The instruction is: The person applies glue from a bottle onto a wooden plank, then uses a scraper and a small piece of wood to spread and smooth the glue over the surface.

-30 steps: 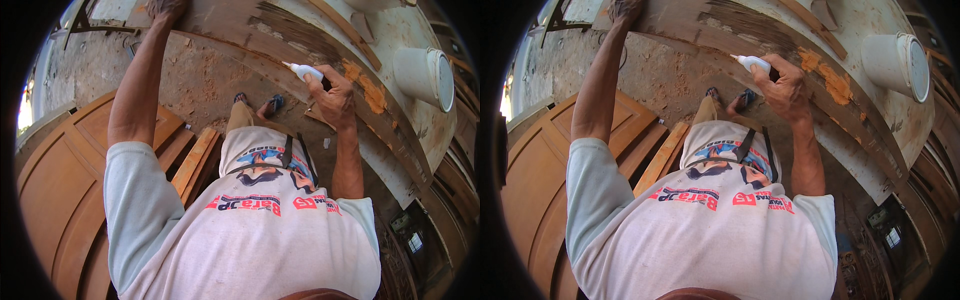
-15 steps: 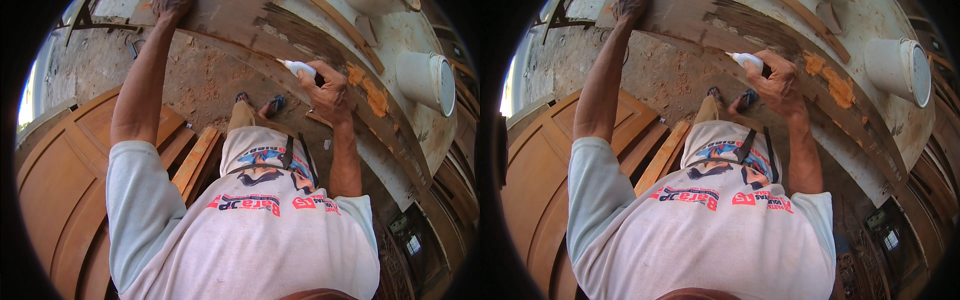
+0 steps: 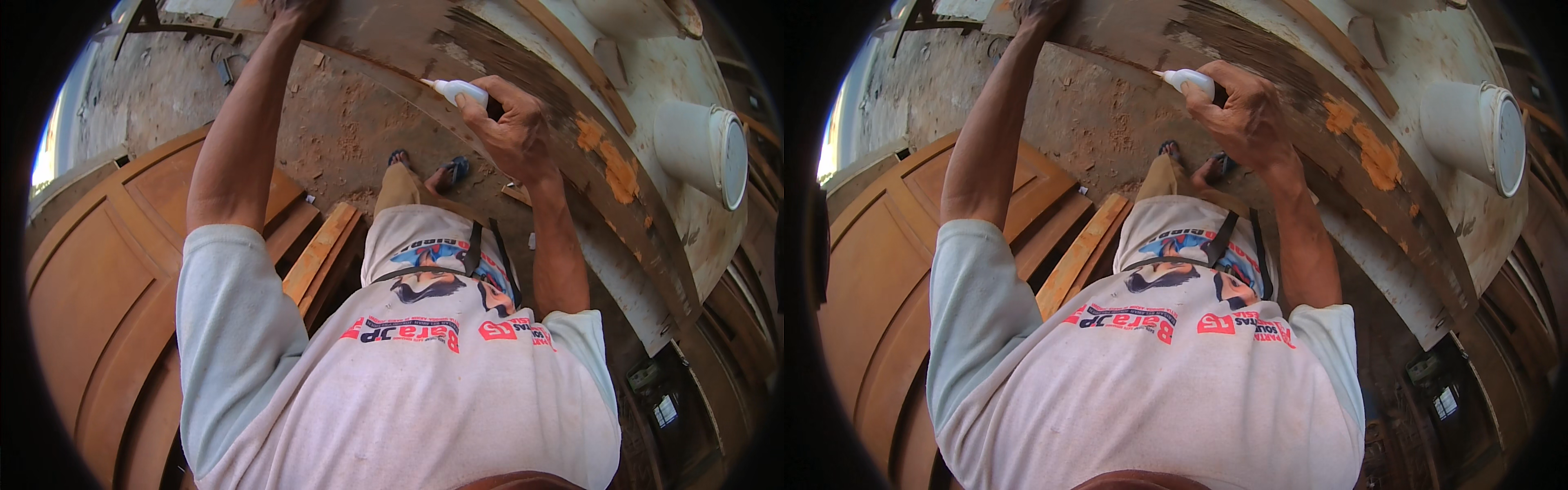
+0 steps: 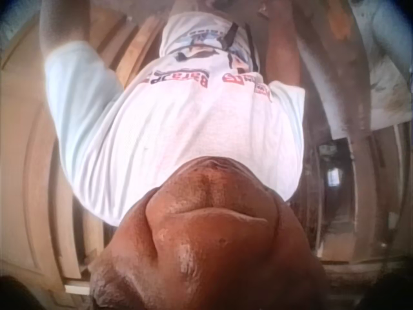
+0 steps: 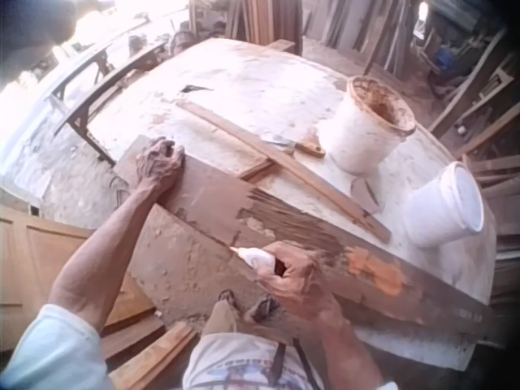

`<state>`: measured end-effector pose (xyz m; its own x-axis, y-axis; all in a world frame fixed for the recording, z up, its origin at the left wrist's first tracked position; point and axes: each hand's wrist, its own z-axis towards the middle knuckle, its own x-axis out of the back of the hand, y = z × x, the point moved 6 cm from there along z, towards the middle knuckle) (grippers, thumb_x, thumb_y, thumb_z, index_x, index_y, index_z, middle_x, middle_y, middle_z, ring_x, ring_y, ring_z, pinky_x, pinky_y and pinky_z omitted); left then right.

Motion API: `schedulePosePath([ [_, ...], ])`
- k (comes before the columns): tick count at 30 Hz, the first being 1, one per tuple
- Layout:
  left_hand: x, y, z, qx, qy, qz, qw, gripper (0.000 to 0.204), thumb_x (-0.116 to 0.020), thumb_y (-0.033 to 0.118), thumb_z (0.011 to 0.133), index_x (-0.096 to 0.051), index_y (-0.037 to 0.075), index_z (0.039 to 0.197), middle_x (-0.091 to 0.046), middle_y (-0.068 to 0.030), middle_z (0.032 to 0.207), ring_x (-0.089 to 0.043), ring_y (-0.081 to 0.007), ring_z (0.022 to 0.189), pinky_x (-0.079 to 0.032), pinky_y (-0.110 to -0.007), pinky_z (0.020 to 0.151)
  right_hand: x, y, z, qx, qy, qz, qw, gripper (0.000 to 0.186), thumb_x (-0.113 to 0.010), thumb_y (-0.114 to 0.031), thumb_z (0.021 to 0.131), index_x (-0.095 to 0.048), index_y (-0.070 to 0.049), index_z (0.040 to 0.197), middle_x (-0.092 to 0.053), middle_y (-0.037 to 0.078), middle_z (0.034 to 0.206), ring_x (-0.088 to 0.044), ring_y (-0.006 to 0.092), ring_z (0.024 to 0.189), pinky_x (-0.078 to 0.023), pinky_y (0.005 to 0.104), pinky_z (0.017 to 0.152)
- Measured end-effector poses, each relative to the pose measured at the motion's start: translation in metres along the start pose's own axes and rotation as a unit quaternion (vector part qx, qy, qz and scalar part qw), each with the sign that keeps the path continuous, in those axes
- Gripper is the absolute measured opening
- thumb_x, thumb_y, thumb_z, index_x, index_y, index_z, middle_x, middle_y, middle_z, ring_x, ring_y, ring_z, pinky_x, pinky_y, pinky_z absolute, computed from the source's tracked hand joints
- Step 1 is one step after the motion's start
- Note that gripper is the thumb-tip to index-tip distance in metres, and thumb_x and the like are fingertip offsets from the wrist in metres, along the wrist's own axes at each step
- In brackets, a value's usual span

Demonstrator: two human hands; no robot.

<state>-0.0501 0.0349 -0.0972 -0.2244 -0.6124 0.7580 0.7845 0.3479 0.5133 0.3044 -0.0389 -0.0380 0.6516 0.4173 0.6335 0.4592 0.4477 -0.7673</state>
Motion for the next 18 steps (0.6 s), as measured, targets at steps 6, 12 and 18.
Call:
schedulePosePath([
  [6, 0.002, 0.001, 0.002, -0.001, -0.011, 0.002, 1.000, 0.043, -0.061, 0.044, 0.094, -0.078, 0.007, 0.109, -0.071, -0.0154, 0.125, -0.066, -0.0351, 0.117, -0.050, -0.047, 0.103, -0.003, -0.003, 0.005, 0.032, 0.018, -0.009, 0.999, 0.023, -0.071, -0.023, 0.092, -0.073, 0.000, 0.093, -0.070, 0.011, 0.076, -0.068, 0.0211, 0.066, -0.054, 0.0368, 0.063],
  [12, 0.003, -0.002, 0.002, -0.015, 0.009, 0.012, 1.000, 0.043, -0.061, 0.044, 0.094, -0.078, 0.008, 0.110, -0.071, -0.0155, 0.126, -0.066, -0.0348, 0.117, -0.049, -0.048, 0.103, 0.003, -0.006, -0.002, 0.040, 0.018, -0.014, 0.999, 0.021, -0.071, -0.020, 0.092, -0.072, 0.000, 0.095, -0.071, 0.012, 0.076, -0.070, 0.0210, 0.068, -0.055, 0.0364, 0.063],
  [18, 0.002, -0.002, 0.002, 0.002, -0.014, 0.006, 1.000, 0.043, -0.062, 0.046, 0.094, -0.077, 0.009, 0.111, -0.071, -0.0150, 0.126, -0.065, -0.0344, 0.118, -0.048, -0.049, 0.104, 0.007, -0.007, -0.005, 0.035, 0.017, -0.022, 0.999, 0.019, -0.071, -0.019, 0.092, -0.072, 0.000, 0.096, -0.072, 0.013, 0.078, -0.073, 0.0213, 0.070, -0.056, 0.0362, 0.063],
])
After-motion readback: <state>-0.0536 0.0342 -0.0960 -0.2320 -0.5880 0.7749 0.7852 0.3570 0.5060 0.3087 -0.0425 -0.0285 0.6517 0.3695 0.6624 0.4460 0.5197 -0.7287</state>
